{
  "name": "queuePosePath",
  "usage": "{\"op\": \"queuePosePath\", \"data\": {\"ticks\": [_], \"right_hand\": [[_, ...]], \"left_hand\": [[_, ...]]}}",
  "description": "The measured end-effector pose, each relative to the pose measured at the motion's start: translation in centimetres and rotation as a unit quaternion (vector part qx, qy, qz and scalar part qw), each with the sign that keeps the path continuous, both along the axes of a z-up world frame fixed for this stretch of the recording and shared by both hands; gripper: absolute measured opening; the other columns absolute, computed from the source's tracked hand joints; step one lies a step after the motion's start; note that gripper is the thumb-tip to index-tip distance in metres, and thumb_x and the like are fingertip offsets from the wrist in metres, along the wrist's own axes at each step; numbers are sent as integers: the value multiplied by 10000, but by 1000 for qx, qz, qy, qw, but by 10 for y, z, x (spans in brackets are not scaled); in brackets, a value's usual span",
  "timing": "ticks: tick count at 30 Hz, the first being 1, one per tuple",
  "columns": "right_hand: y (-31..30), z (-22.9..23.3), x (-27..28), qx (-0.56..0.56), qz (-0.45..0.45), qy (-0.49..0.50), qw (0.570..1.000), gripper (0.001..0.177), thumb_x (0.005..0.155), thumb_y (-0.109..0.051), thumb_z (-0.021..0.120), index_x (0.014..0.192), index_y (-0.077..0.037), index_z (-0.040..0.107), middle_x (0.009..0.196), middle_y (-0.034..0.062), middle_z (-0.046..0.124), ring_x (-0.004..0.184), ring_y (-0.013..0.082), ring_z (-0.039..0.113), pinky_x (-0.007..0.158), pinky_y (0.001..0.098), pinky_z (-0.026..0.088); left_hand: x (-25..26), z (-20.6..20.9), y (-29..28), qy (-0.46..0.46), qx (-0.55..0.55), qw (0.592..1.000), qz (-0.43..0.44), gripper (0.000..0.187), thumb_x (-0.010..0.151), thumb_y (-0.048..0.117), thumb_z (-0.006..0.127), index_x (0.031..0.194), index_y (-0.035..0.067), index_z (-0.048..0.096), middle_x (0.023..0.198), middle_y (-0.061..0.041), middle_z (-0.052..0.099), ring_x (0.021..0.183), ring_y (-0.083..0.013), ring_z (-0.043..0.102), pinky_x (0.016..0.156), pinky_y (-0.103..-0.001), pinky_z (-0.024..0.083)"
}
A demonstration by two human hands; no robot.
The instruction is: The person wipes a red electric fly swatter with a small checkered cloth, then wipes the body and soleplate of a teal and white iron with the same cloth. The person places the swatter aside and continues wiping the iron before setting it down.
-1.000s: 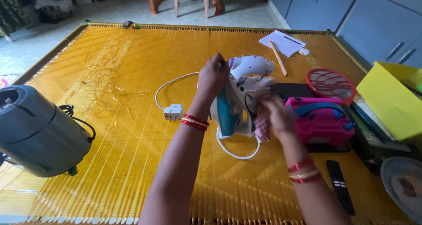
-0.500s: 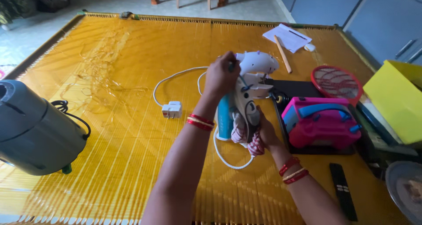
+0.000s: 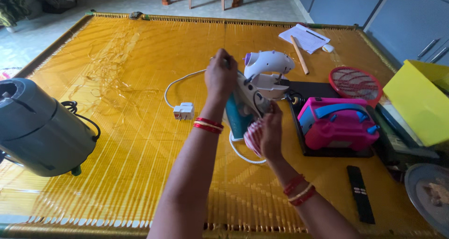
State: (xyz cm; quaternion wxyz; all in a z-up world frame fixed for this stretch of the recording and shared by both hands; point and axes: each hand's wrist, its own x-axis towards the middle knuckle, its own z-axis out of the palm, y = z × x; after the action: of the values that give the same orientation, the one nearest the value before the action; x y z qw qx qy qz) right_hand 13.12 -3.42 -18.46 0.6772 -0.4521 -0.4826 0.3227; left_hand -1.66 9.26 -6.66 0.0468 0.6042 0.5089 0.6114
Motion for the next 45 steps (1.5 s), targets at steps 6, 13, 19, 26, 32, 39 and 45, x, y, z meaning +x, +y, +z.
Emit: {"op": "queuePosePath", "data": {"ticks": [6,13,19,26,32,39,45], "right_hand": [[-2,19,5,175,-80,-418,888,919,851,-151,755,1536,131,212,1323,347,506,1129,445,584,992,458,477],[17,-10,20,100,-94,-399,907,732,917,-229,780,1463,14,356,1222,261,633,1108,410,659,950,453,542],[40,-11,25,171,96,-51,979,418,989,-286,566,1333,-52,527,1066,223,676,744,348,649,664,432,552],[31,36,5,323,209,56,922,461,1266,-240,405,961,-14,666,736,108,654,608,213,620,617,333,510],[47,39,8,140,-24,-231,963,412,1126,-372,471,989,-35,664,741,28,665,653,159,656,596,329,508],[90,-44,58,4,200,279,939,439,1122,-424,355,1086,-49,582,894,61,678,784,190,680,720,335,572],[77,-55,70,9,123,162,979,383,1139,-410,374,1191,-93,583,889,22,646,732,122,642,623,275,520]], "left_hand": [[-33,-7,1,-15,7,1000,19,177,927,260,679,948,94,623,910,-173,705,852,-403,686,732,-489,534],[-42,-5,-30,-84,-25,994,-58,241,952,272,696,1082,86,614,887,-151,705,799,-319,708,728,-411,546],[-45,-12,-32,-205,-11,968,-147,477,874,292,765,1240,78,547,960,-84,689,845,-196,699,747,-339,589],[-55,-33,-29,-242,-36,940,-239,289,960,259,749,1126,75,601,930,-74,658,827,-139,632,723,-308,557],[-52,-38,-56,-257,-33,934,-246,326,929,216,757,1148,89,552,929,-31,660,829,-108,636,725,-283,567],[-48,-40,-88,-255,2,920,-297,492,882,197,802,1270,72,527,1099,-59,639,940,-137,646,824,-298,565],[-58,-41,-102,-217,6,928,-302,633,849,230,846,1342,61,487,1252,-107,600,1095,-184,637,929,-324,567]]}}
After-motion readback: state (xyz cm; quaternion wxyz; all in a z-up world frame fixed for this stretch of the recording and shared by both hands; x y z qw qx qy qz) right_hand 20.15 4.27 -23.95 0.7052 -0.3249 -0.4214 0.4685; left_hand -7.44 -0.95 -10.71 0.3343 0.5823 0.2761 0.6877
